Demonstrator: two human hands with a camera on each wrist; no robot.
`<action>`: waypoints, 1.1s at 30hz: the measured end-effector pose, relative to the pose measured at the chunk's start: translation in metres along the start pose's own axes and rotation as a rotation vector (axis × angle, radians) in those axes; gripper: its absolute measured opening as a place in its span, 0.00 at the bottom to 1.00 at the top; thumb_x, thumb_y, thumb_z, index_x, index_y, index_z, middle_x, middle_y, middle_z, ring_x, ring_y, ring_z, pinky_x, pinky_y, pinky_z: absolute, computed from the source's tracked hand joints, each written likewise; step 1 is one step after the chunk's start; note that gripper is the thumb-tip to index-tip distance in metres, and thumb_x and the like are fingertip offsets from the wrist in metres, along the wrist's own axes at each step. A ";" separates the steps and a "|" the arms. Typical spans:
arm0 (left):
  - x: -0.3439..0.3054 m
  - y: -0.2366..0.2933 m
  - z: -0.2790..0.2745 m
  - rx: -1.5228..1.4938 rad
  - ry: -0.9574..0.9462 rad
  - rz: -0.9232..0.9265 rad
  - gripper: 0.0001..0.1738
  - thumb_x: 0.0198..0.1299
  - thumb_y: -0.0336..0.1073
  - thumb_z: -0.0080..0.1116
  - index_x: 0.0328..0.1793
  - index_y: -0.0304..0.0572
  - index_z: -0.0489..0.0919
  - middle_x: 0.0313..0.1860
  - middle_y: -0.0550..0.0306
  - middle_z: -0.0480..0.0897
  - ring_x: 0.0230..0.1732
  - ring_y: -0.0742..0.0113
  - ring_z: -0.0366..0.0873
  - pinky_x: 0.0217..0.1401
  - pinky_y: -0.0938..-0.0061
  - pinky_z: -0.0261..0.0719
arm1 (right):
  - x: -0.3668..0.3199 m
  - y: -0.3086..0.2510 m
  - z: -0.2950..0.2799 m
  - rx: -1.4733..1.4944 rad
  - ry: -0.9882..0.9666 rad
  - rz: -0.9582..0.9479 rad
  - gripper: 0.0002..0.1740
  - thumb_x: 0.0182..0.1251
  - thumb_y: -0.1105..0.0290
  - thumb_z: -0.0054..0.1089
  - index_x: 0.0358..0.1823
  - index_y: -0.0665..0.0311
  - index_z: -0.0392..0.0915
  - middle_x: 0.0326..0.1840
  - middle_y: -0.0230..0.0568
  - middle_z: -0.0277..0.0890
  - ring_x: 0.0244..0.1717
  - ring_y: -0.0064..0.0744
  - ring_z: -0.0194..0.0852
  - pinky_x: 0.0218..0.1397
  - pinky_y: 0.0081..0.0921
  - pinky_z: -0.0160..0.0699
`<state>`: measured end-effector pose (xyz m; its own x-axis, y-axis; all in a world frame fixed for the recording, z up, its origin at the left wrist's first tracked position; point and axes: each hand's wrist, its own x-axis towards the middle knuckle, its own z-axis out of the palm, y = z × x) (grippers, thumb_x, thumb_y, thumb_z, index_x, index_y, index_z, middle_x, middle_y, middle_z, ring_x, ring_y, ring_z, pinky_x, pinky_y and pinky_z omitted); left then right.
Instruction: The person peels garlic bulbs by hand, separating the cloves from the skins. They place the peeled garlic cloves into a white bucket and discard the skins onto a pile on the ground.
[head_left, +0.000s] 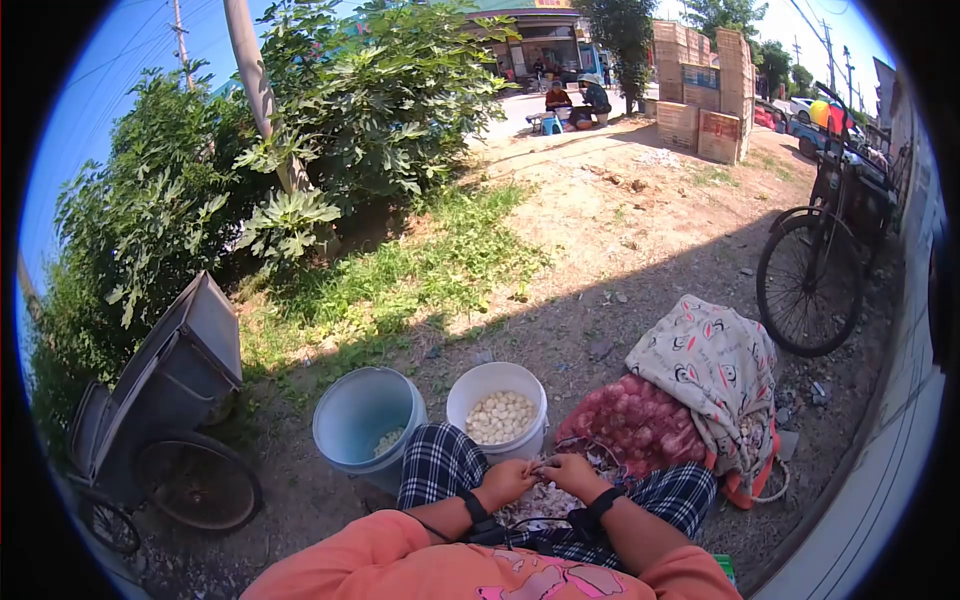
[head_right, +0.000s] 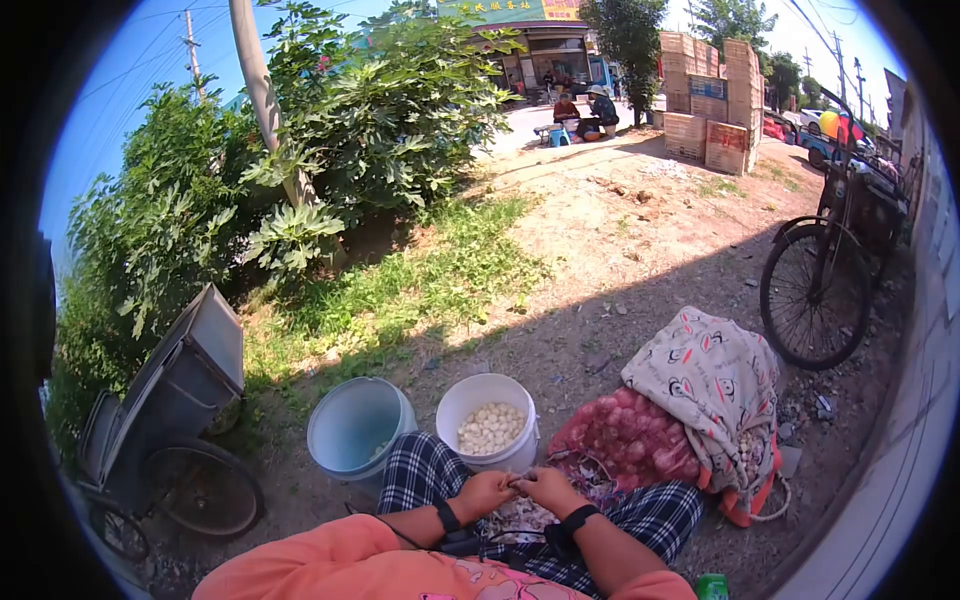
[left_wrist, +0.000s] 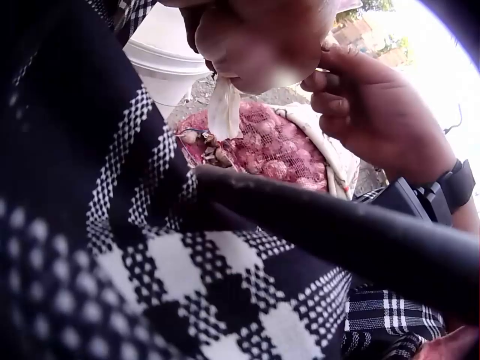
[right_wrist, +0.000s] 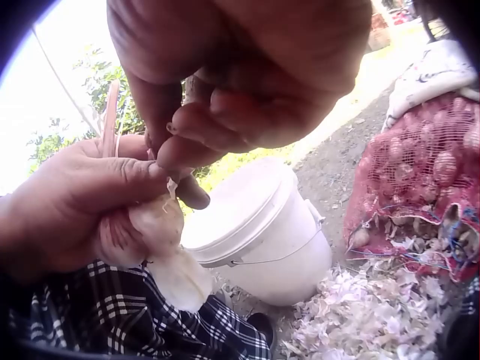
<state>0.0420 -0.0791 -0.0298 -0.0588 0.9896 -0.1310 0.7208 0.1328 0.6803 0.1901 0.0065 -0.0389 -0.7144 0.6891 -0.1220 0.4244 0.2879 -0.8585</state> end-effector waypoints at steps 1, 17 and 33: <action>-0.001 0.000 0.000 0.000 0.000 -0.001 0.14 0.50 0.46 0.51 0.40 0.53 0.77 0.29 0.48 0.77 0.32 0.49 0.74 0.32 0.61 0.70 | -0.001 -0.003 -0.002 -0.004 -0.034 0.033 0.14 0.51 0.60 0.55 0.30 0.65 0.79 0.23 0.40 0.77 0.26 0.30 0.76 0.34 0.25 0.73; 0.001 0.010 -0.010 0.185 0.086 0.113 0.11 0.45 0.46 0.56 0.30 0.50 0.79 0.25 0.51 0.77 0.29 0.52 0.75 0.29 0.62 0.71 | -0.007 -0.005 0.008 0.169 -0.029 0.205 0.12 0.50 0.64 0.56 0.29 0.66 0.78 0.24 0.42 0.77 0.25 0.30 0.75 0.30 0.26 0.72; 0.003 0.007 -0.008 0.277 -0.030 0.118 0.11 0.46 0.46 0.52 0.32 0.53 0.79 0.24 0.51 0.77 0.28 0.51 0.75 0.30 0.59 0.72 | 0.002 0.038 0.028 0.375 -0.084 0.184 0.08 0.54 0.70 0.51 0.32 0.63 0.78 0.20 0.27 0.71 0.17 0.14 0.61 0.18 0.13 0.57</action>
<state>0.0418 -0.0749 -0.0197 0.0545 0.9947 -0.0868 0.8825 -0.0073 0.4703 0.1894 -0.0003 -0.0864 -0.6951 0.6450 -0.3175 0.3285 -0.1079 -0.9383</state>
